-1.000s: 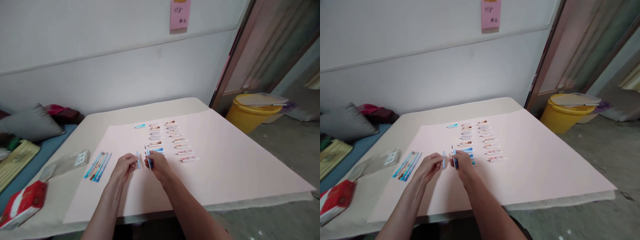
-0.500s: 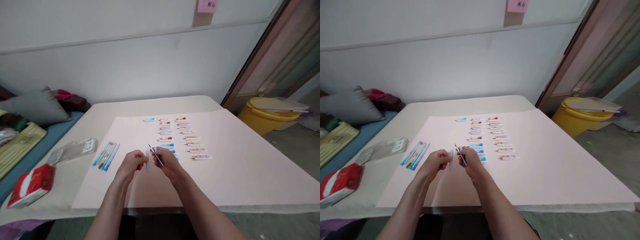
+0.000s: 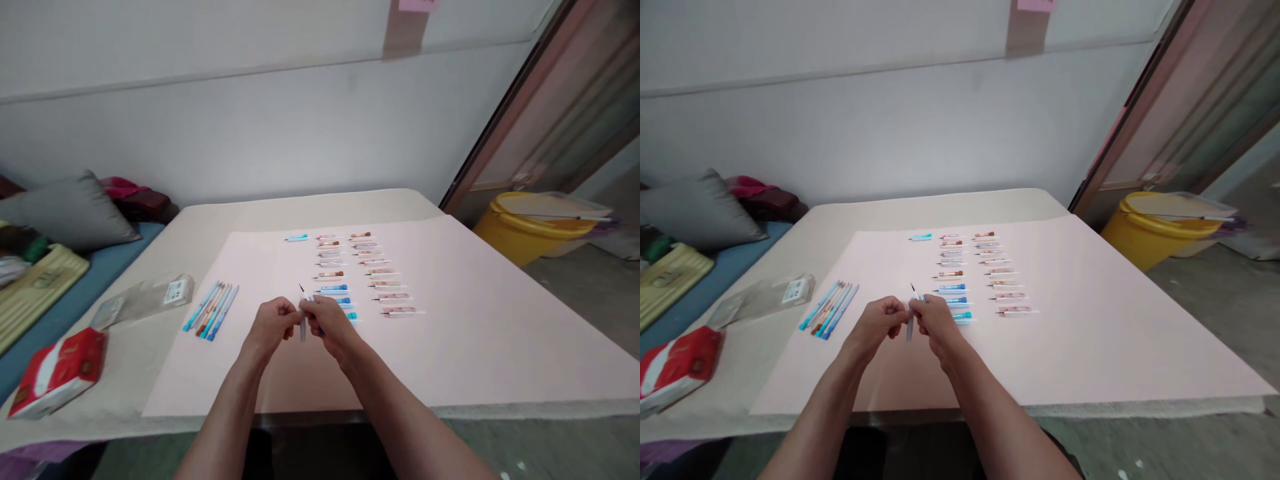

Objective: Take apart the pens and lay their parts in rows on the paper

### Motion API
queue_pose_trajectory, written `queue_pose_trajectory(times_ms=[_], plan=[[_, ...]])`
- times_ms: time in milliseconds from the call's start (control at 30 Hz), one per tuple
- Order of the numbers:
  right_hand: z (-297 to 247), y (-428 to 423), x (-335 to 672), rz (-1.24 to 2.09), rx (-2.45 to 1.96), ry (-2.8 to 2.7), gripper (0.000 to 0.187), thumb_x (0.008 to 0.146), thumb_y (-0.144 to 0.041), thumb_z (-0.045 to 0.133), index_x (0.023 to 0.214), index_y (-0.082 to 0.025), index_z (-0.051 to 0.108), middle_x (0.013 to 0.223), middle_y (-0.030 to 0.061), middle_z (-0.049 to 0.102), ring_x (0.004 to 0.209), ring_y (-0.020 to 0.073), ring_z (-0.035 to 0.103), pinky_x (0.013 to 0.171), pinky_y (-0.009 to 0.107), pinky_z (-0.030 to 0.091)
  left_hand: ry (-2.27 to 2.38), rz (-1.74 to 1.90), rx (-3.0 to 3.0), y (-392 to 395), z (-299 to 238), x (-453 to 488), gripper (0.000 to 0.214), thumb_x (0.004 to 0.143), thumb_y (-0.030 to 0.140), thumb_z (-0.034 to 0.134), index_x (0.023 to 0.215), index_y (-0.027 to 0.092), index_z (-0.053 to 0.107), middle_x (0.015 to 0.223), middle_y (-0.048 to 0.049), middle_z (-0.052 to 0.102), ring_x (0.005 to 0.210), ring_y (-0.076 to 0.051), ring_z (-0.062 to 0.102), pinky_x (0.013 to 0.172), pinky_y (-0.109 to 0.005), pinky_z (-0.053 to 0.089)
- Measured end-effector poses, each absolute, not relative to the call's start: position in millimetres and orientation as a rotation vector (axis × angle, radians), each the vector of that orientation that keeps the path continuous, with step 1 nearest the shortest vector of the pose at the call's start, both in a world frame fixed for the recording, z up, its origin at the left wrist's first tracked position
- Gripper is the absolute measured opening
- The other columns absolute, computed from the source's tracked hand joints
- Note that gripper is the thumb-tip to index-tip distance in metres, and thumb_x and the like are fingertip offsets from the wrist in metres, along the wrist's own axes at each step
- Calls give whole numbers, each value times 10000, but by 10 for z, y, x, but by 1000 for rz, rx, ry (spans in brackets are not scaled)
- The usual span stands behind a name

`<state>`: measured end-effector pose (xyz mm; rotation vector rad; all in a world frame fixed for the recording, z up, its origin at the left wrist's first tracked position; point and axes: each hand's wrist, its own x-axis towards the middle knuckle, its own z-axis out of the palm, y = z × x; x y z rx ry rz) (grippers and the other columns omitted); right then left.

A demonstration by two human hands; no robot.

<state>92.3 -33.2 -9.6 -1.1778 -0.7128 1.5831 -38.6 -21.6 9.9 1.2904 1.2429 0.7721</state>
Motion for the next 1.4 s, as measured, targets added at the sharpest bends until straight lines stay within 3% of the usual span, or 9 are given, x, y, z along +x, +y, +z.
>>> queue_pose_trajectory(times_ms=[100, 367, 733, 1400], plan=[[-59, -312, 977, 1545, -1178, -676, 248, 644, -257, 602, 567, -192, 375, 456, -87, 345, 378, 30, 235, 379, 206, 148, 1244, 796, 1237, -226, 114, -394, 151, 689, 284, 616, 672, 157, 536, 580, -13, 615, 436, -93, 495, 426, -214, 335], [-28, -269, 1071, 1456, -1204, -566, 250, 633, -267, 616, 559, -192, 390, 458, -80, 374, 375, 27, 232, 364, 197, 147, 1230, 841, 1134, -218, 94, -428, 254, 643, 265, 670, 859, 133, 661, 653, -22, 629, 517, -97, 538, 509, -226, 404], [-78, -211, 1121, 1415, -1137, -375, 223, 628, -267, 641, 614, -185, 433, 538, -51, 471, 386, 29, 271, 356, 190, 189, 1280, 852, 1179, -254, 98, -415, 133, 650, 259, 649, 692, 138, 613, 551, 9, 561, 494, -89, 504, 494, -218, 392], [-99, -220, 1082, 1415, -1143, -330, 217, 639, -270, 644, 595, -180, 452, 536, -38, 482, 393, 33, 276, 354, 194, 199, 1365, 951, 1287, -274, 92, -371, 82, 658, 241, 615, 666, 159, 611, 504, 9, 570, 464, -105, 514, 478, -221, 389]])
